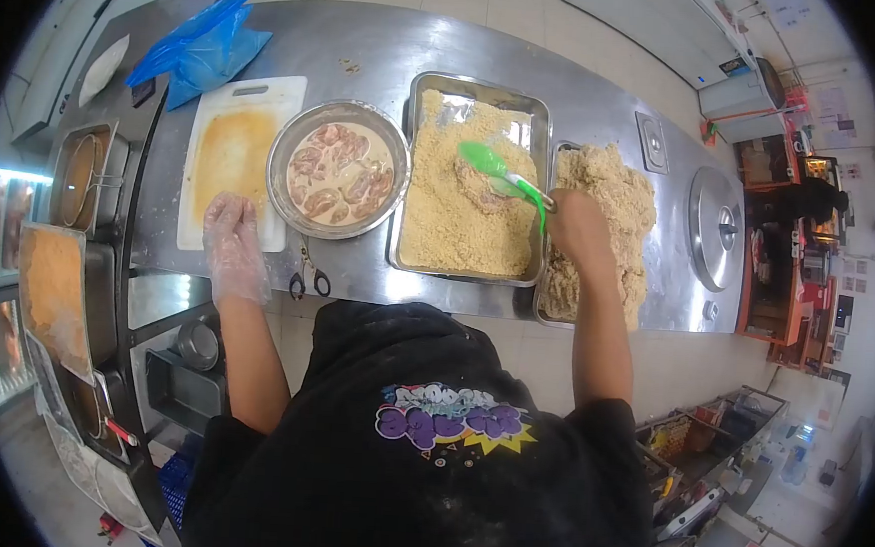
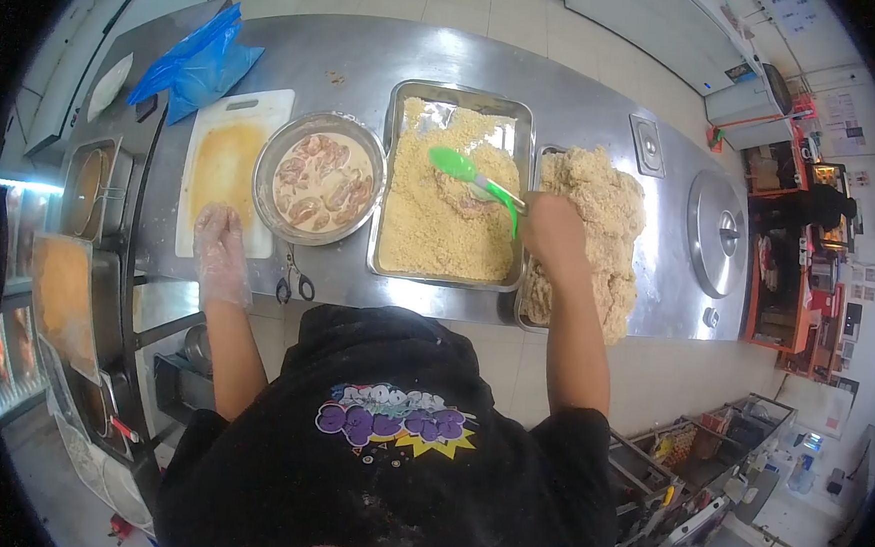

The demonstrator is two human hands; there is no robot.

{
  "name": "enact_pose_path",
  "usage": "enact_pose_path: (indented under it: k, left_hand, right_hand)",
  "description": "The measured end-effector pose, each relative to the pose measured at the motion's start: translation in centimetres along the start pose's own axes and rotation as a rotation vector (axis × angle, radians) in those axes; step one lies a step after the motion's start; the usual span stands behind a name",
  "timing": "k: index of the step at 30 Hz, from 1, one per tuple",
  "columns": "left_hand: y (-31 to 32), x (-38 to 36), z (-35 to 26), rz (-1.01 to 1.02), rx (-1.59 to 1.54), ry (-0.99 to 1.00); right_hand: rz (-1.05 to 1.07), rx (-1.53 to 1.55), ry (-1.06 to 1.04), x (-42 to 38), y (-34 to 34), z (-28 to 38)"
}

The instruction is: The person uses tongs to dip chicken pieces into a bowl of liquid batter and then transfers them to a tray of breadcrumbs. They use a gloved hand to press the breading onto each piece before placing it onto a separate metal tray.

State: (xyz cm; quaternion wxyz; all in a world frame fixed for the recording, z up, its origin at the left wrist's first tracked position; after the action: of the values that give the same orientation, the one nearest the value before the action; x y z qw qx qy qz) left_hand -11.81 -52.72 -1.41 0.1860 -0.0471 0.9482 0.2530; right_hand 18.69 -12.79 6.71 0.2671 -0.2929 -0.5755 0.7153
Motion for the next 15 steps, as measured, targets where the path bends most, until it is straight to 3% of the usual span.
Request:
enact_pose_path:
  k: [9, 15]
  left_hand:
    - [0.3, 0.2, -0.2, 0.053, 0.022, 0.026]
    - [-0.2, 0.2, -0.5, -0.026, 0.009, 0.022]
  right_hand:
    - [0.003, -0.053, 0.036, -1.5, -1.2, 0.0]
    - [0.042, -0.031, 0.071, -1.4, -4.3, 0.8]
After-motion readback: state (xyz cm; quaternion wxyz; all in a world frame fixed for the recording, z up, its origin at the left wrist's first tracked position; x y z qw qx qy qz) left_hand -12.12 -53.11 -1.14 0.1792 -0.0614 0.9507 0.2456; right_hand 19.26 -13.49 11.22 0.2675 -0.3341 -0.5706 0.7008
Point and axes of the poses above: each hand's wrist, its own x-axis towards the middle knuckle, its own y-axis out of the palm, z = x × y, the point moved 6 cm from there along x, towards the middle knuckle, and after that the axes turned 5 degrees about -z, right-handed, at the moved point
